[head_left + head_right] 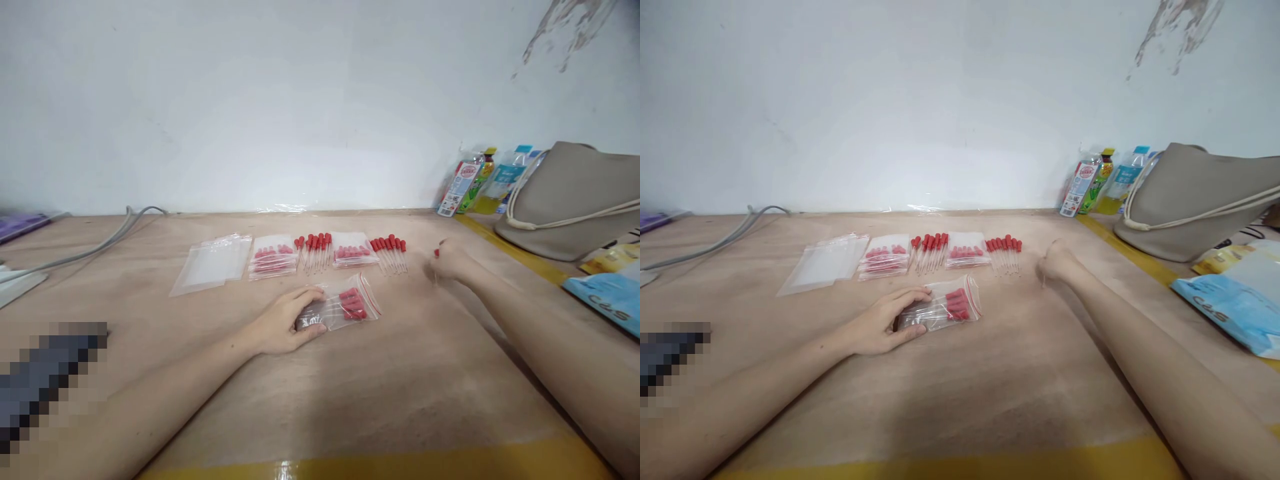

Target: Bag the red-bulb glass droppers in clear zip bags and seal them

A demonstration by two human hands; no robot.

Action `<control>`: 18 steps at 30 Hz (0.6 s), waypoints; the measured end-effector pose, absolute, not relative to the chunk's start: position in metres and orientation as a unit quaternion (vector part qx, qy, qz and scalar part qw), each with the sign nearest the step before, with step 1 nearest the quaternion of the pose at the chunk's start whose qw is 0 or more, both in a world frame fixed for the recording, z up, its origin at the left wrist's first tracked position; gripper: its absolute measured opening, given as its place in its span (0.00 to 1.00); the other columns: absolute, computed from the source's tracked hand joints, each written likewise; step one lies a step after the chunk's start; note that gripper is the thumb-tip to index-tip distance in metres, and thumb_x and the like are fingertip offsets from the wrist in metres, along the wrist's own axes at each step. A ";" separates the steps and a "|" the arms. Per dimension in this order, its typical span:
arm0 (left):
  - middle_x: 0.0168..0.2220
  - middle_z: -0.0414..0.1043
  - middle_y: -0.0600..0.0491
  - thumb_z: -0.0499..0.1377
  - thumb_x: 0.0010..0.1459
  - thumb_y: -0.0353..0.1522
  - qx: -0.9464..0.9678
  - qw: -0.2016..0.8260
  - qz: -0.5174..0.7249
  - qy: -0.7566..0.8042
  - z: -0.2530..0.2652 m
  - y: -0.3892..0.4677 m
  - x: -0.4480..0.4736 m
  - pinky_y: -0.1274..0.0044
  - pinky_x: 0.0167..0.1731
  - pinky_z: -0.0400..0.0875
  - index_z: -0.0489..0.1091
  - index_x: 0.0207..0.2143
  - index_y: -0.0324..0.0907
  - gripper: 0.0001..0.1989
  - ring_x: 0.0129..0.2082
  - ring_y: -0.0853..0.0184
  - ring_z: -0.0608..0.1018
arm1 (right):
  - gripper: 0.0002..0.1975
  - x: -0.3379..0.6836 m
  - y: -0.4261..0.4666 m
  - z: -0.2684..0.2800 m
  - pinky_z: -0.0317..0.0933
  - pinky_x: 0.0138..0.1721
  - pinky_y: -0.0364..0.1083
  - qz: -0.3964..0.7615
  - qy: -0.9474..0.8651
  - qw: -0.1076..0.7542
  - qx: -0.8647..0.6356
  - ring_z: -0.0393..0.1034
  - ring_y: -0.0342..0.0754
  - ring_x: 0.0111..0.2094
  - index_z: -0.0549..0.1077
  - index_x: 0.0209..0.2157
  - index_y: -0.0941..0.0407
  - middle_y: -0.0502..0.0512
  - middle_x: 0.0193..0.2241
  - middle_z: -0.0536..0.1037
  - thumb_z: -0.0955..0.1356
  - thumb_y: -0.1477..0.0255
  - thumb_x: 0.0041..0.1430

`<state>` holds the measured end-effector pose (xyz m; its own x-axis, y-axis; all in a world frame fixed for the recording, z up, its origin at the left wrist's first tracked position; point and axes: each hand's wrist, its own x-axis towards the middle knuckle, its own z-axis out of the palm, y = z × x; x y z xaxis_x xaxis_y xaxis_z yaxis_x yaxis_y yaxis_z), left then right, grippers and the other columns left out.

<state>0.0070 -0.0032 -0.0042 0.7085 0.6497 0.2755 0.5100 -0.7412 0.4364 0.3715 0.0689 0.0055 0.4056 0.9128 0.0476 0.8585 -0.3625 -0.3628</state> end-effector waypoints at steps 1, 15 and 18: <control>0.53 0.64 0.46 0.57 0.56 0.38 0.909 0.167 0.210 0.319 -0.004 -0.003 0.007 0.66 0.53 0.63 0.60 0.50 0.42 0.20 0.53 0.59 0.67 | 0.31 0.365 0.066 0.010 0.62 0.28 0.48 0.101 -0.546 0.231 -0.799 0.71 0.54 0.32 0.55 0.55 0.71 0.67 0.32 0.73 0.64 0.75 0.49; 0.51 0.65 0.46 0.56 0.56 0.38 0.907 0.176 0.213 0.319 -0.002 -0.005 0.008 0.66 0.51 0.64 0.60 0.48 0.42 0.18 0.51 0.59 0.69 | 0.25 0.268 0.028 -0.011 0.70 0.29 0.46 0.364 -0.497 0.618 -0.489 0.70 0.42 0.23 0.50 0.43 0.51 0.44 0.27 0.66 0.67 0.64 0.47; 0.51 0.64 0.46 0.56 0.56 0.39 0.905 0.177 0.211 0.323 -0.003 -0.005 0.007 0.65 0.51 0.64 0.59 0.47 0.43 0.18 0.50 0.58 0.69 | 0.21 0.263 0.026 -0.018 0.70 0.31 0.47 0.421 -0.467 0.615 -0.476 0.71 0.43 0.25 0.51 0.40 0.50 0.44 0.26 0.68 0.66 0.63 0.49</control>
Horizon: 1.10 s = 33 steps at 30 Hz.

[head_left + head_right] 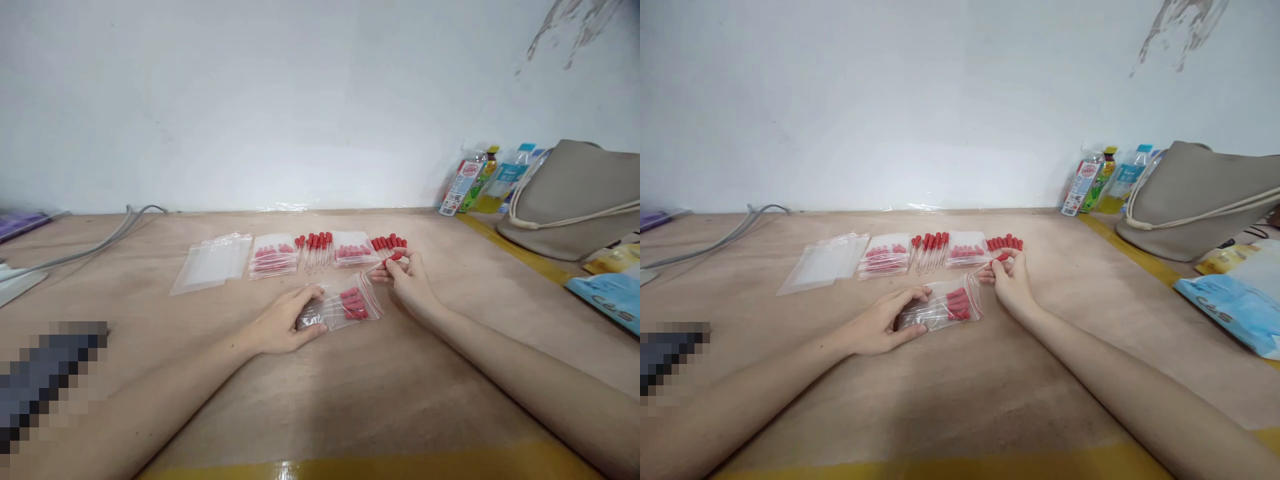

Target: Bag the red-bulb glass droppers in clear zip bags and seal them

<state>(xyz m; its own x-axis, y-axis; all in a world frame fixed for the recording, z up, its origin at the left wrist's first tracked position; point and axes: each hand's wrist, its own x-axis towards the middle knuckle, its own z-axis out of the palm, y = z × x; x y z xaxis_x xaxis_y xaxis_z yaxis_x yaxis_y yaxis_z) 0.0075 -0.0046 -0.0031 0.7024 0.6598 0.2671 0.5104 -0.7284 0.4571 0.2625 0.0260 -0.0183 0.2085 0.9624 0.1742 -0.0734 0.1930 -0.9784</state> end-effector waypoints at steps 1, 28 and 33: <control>0.51 0.64 0.46 0.56 0.56 0.39 0.905 0.178 0.210 0.324 -0.003 -0.005 0.007 0.65 0.50 0.64 0.59 0.48 0.43 0.18 0.50 0.58 0.69 | 0.20 0.261 0.025 -0.020 0.70 0.31 0.47 0.438 -0.460 0.612 -0.471 0.72 0.43 0.25 0.51 0.39 0.50 0.44 0.26 0.69 0.66 0.62 0.50; 0.53 0.63 0.45 0.56 0.57 0.39 0.905 0.161 0.204 0.336 -0.005 -0.004 0.007 0.65 0.50 0.65 0.53 0.55 0.42 0.26 0.50 0.58 0.69 | 0.17 0.269 0.022 -0.011 0.60 0.25 0.40 0.489 -0.734 0.305 -0.360 0.66 0.39 0.22 0.75 0.38 0.58 0.50 0.27 0.76 0.69 0.62 0.49; 0.53 0.63 0.45 0.55 0.57 0.40 0.905 0.160 0.206 0.336 -0.005 -0.004 0.006 0.65 0.50 0.65 0.53 0.55 0.42 0.26 0.50 0.58 0.69 | 0.16 0.265 0.026 -0.012 0.64 0.39 0.46 0.521 -0.702 0.331 -0.356 0.72 0.46 0.36 0.75 0.33 0.59 0.56 0.35 0.78 0.69 0.60 0.49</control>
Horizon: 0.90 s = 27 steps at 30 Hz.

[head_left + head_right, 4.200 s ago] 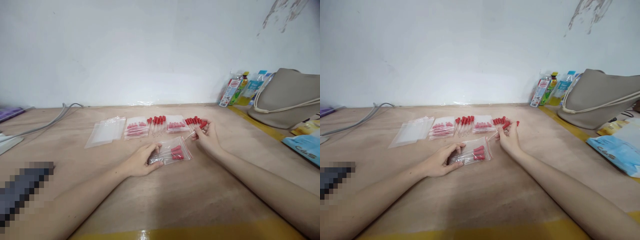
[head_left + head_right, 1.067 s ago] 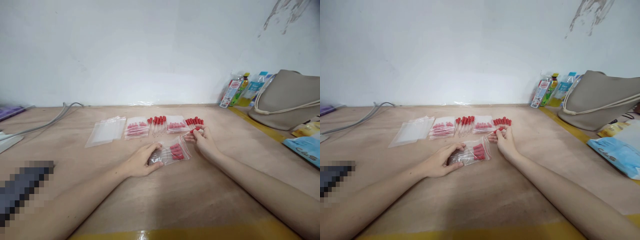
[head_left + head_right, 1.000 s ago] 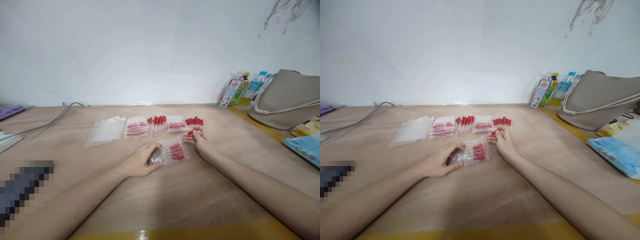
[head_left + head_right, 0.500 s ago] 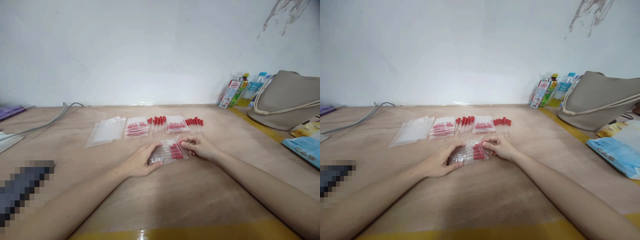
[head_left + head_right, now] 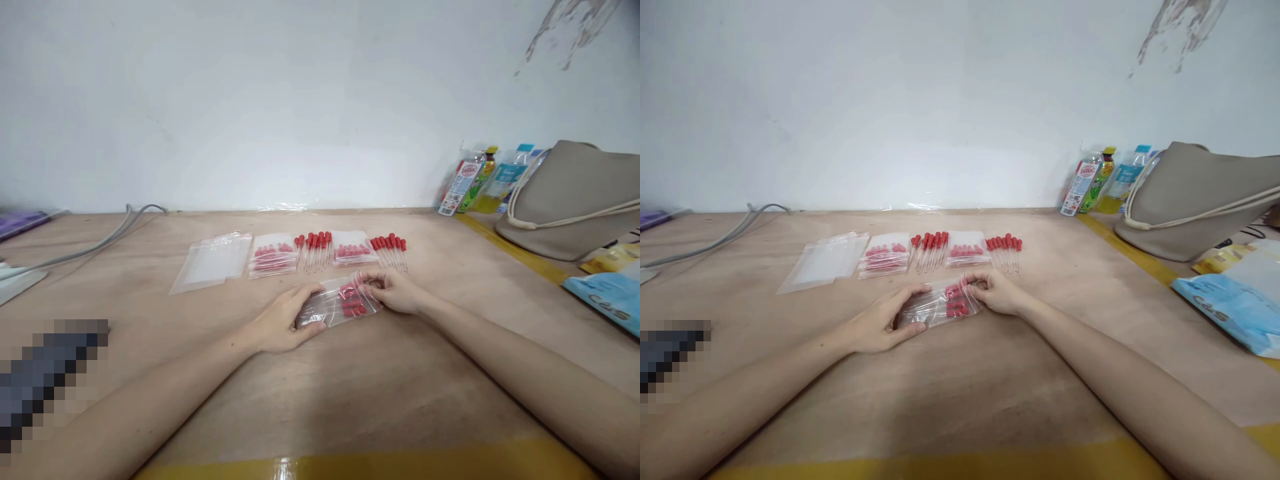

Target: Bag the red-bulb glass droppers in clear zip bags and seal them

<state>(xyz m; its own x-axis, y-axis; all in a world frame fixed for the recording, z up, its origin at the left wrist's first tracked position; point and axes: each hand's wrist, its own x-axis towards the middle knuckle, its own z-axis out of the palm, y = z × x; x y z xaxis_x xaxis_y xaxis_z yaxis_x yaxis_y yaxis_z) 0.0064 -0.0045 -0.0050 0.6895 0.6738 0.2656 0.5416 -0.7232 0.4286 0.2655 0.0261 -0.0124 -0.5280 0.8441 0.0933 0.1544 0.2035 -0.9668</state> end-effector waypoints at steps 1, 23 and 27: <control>0.53 0.63 0.45 0.55 0.57 0.40 0.905 0.159 0.206 0.337 -0.005 -0.004 0.006 0.65 0.50 0.65 0.53 0.55 0.42 0.26 0.50 0.57 0.69 | 0.16 0.265 0.027 -0.013 0.64 0.38 0.46 0.532 -0.692 0.327 -0.362 0.72 0.46 0.35 0.75 0.33 0.58 0.56 0.34 0.78 0.69 0.59 0.49; 0.58 0.58 0.47 0.55 0.58 0.39 0.918 0.143 0.201 0.310 -0.007 -0.002 0.006 0.66 0.56 0.60 0.55 0.57 0.44 0.26 0.57 0.60 0.64 | 0.14 0.264 0.023 -0.007 0.65 0.32 0.43 0.496 -0.719 0.320 -0.366 0.71 0.45 0.32 0.75 0.35 0.58 0.53 0.31 0.77 0.69 0.64 0.48; 0.61 0.53 0.48 0.53 0.60 0.40 0.922 0.136 0.165 0.322 -0.008 -0.001 0.006 0.64 0.57 0.58 0.56 0.59 0.47 0.25 0.59 0.59 0.61 | 0.13 0.262 0.022 -0.004 0.64 0.35 0.43 0.403 -0.773 0.340 -0.354 0.70 0.44 0.34 0.74 0.40 0.56 0.53 0.35 0.77 0.66 0.67 0.53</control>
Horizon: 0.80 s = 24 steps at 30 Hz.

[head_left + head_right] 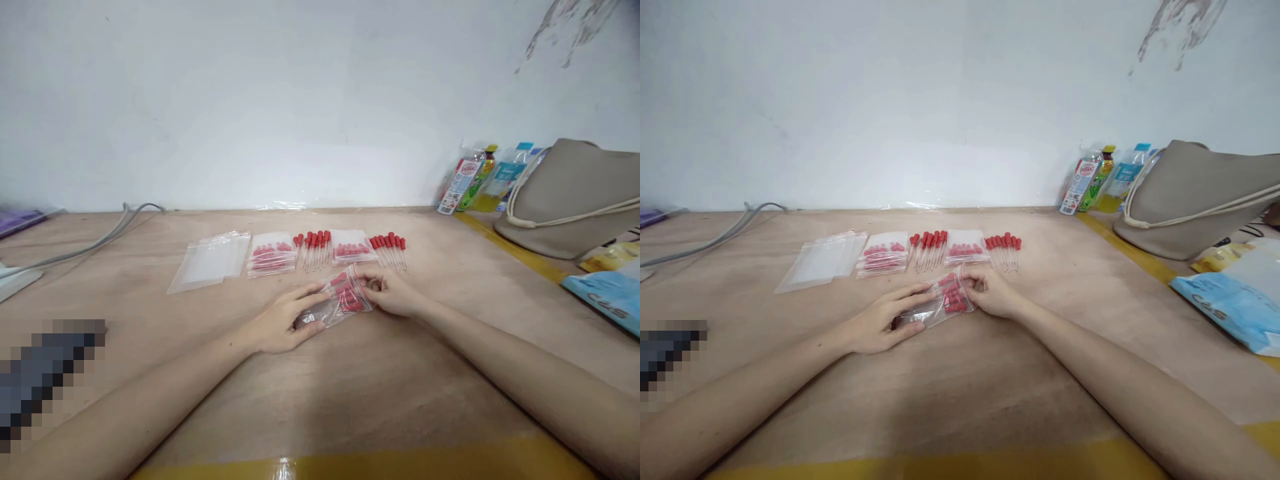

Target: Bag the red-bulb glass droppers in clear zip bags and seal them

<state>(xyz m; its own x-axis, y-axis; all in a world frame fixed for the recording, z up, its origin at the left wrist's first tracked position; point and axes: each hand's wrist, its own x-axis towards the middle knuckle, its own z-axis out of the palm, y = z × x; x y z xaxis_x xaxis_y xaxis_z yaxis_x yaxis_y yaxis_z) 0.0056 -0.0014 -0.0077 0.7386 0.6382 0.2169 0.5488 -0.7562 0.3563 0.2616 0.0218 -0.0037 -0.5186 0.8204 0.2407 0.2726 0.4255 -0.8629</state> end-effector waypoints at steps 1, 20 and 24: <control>0.61 0.53 0.48 0.52 0.60 0.40 0.923 0.130 0.158 0.325 -0.007 -0.001 0.006 0.63 0.57 0.56 0.56 0.59 0.48 0.25 0.60 0.59 0.60 | 0.13 0.261 0.022 -0.004 0.64 0.36 0.43 0.395 -0.781 0.337 -0.347 0.70 0.44 0.34 0.74 0.40 0.55 0.52 0.36 0.76 0.66 0.68 0.53; 0.64 0.45 0.50 0.48 0.62 0.43 0.925 0.124 0.152 0.324 -0.003 -0.003 0.008 0.62 0.61 0.46 0.43 0.63 0.46 0.30 0.64 0.60 0.50 | 0.15 0.262 0.018 -0.004 0.62 0.23 0.40 0.597 -0.554 0.399 -0.422 0.69 0.41 0.23 0.72 0.30 0.58 0.51 0.24 0.76 0.70 0.61 0.46; 0.64 0.44 0.47 0.47 0.62 0.43 0.903 0.139 0.181 0.364 -0.006 -0.003 0.006 0.63 0.61 0.50 0.44 0.63 0.43 0.30 0.63 0.60 0.51 | 0.09 0.277 0.026 0.013 0.56 0.14 0.38 0.605 -0.493 0.475 -0.407 0.65 0.40 0.16 0.71 0.28 0.57 0.48 0.18 0.73 0.70 0.67 0.48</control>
<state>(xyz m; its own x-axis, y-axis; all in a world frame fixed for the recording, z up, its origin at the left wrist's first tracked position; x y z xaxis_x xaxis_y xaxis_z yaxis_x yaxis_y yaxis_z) 0.0062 -0.0034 -0.0059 0.6703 0.7070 0.2253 0.6069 -0.6971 0.3818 0.2769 0.0255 0.0126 -0.2173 0.9758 -0.0240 -0.1724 -0.0626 -0.9830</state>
